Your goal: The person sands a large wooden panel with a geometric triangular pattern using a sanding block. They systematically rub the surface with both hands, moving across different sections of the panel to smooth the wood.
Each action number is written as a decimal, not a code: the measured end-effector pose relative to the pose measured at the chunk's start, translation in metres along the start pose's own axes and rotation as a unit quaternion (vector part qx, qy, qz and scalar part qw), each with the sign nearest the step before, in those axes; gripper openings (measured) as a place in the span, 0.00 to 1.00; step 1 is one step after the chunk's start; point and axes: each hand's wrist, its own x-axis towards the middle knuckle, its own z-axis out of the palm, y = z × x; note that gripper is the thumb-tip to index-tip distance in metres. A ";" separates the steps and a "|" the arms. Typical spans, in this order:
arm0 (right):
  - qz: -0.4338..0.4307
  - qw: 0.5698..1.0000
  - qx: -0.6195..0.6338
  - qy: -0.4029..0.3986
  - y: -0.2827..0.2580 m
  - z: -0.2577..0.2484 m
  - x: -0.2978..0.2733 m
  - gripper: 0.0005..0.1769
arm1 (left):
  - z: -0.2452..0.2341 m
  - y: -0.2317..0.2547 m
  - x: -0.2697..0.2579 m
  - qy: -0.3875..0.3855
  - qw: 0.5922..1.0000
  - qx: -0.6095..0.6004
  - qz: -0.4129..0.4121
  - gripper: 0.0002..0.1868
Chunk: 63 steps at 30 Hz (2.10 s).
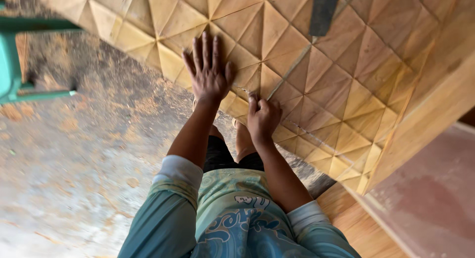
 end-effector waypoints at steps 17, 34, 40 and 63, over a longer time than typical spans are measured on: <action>0.186 0.973 -0.019 0.138 -0.028 0.038 -0.008 0.20 | 0.026 -0.003 0.000 -0.002 0.997 0.083 0.007 0.41; 0.169 0.968 -0.041 0.181 -0.057 0.027 0.011 0.16 | 0.030 -0.003 0.008 0.029 0.995 0.098 0.020 0.41; 0.234 0.961 -0.062 0.131 -0.049 0.037 0.009 0.22 | 0.035 -0.007 0.006 0.041 0.993 0.112 0.024 0.40; 0.241 0.957 -0.071 0.145 -0.045 0.039 0.000 0.18 | 0.029 -0.004 0.008 -0.005 0.993 0.115 0.012 0.41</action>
